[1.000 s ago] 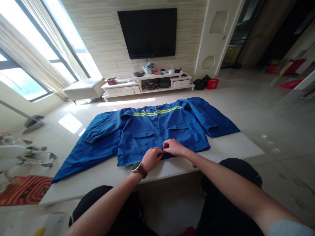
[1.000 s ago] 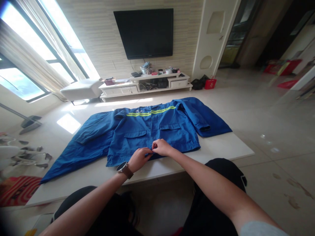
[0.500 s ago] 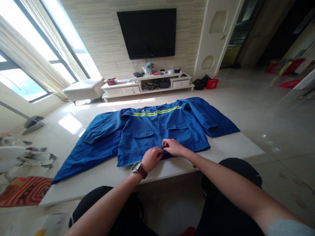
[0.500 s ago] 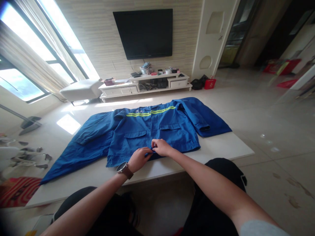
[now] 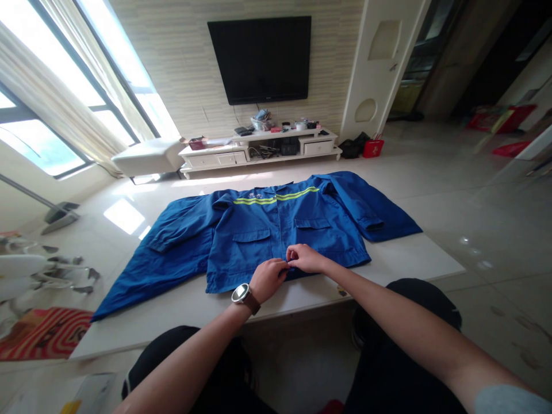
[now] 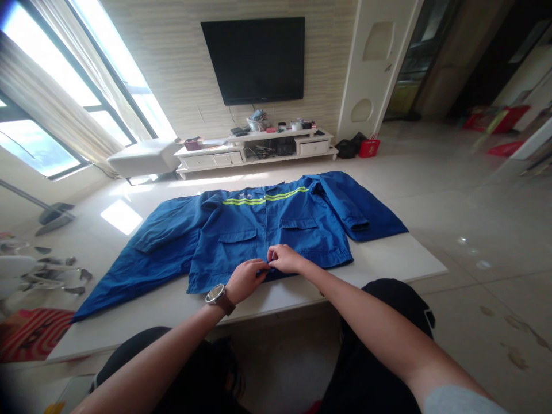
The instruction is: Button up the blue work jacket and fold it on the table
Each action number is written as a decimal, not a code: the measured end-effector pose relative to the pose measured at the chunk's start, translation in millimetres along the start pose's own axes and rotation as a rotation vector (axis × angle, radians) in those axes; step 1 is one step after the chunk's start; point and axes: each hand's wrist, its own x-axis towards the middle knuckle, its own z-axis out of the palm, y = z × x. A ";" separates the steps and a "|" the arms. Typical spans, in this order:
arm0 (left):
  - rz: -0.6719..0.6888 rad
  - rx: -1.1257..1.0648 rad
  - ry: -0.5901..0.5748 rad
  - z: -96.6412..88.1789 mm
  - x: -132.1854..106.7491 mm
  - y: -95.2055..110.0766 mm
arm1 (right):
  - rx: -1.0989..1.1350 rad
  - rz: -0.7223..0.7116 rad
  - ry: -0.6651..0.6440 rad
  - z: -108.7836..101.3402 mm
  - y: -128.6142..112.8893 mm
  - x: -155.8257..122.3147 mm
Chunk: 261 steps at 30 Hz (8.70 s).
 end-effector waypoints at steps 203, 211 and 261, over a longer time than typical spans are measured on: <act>-0.861 -1.291 0.259 22.2 1.4 2.0 | 0.154 -0.047 0.000 -1.1 8.9 2.9; -0.851 -1.301 0.256 19.8 0.6 3.2 | 0.286 -0.020 -0.067 0.1 11.7 5.1; -0.928 -1.552 0.201 22.3 -1.1 5.4 | -0.092 -0.068 0.058 1.3 -5.0 -7.4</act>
